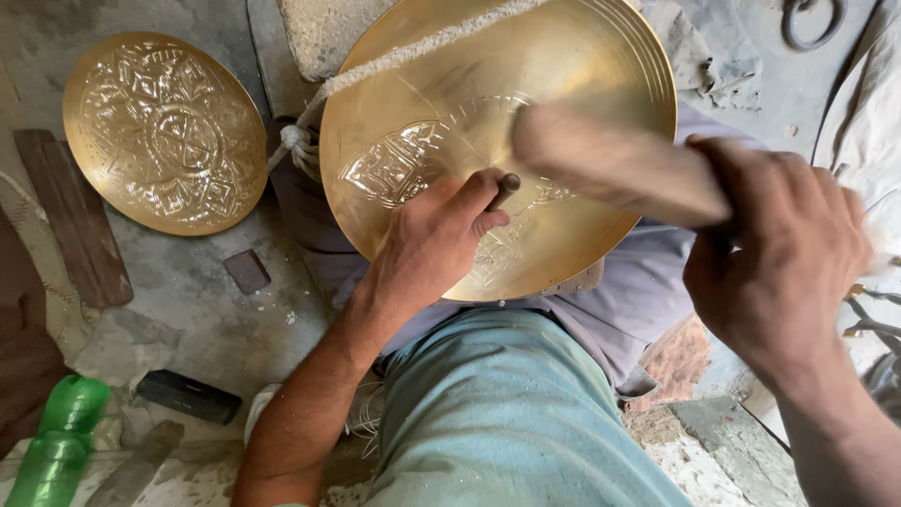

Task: The person sits on the floor with a brass plate on their lap and hammers a punch against the embossed pattern using a wooden mallet, repositioning the punch across the design. A second finished brass plate rests on the floor beside them.

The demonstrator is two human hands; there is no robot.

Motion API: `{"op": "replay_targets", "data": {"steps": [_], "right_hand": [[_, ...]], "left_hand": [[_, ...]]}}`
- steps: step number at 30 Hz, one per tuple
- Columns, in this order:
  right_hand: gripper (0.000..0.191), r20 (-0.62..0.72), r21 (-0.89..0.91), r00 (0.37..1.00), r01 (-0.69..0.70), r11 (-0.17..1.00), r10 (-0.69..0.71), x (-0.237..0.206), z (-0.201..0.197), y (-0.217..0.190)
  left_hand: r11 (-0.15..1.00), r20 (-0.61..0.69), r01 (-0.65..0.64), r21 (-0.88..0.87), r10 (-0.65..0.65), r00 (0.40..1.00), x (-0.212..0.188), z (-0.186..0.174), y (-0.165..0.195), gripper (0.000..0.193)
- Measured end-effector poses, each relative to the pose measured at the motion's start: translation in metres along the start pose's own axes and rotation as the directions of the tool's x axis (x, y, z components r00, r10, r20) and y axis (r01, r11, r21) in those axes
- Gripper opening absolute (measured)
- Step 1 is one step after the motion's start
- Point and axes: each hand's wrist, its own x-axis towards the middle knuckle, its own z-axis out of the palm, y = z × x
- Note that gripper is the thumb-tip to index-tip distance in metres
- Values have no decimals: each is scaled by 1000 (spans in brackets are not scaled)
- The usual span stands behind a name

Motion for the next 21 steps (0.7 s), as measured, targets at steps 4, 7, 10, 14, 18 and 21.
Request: {"op": "replay_targets", "data": {"steps": [4, 7, 10, 14, 18, 21], "right_hand": [[48, 44, 314, 979, -203, 927, 199, 2, -2, 2], [42, -52, 75, 998, 34, 997, -30, 5, 1, 4], [43, 39, 380, 991, -134, 915, 129, 4, 8, 4], [50, -36, 227, 999, 29, 973, -21, -4, 10, 7], [52, -8, 125, 1000, 11, 992, -10, -5, 8, 8], [59, -3, 118, 1000, 17, 993, -17, 0, 7, 5]], "left_hand": [[999, -7, 24, -25, -24, 1000, -3, 0, 0, 45], [999, -8, 33, -8, -33, 999, -4, 1, 1, 45], [999, 30, 32, 5, -32, 999, -4, 0, 0, 45], [999, 11, 37, 15, -37, 999, -4, -1, 0, 44], [999, 5, 46, 5, -46, 999, -4, -1, 0, 44], [998, 12, 68, 16, -68, 998, -3, -1, 1, 44]]}}
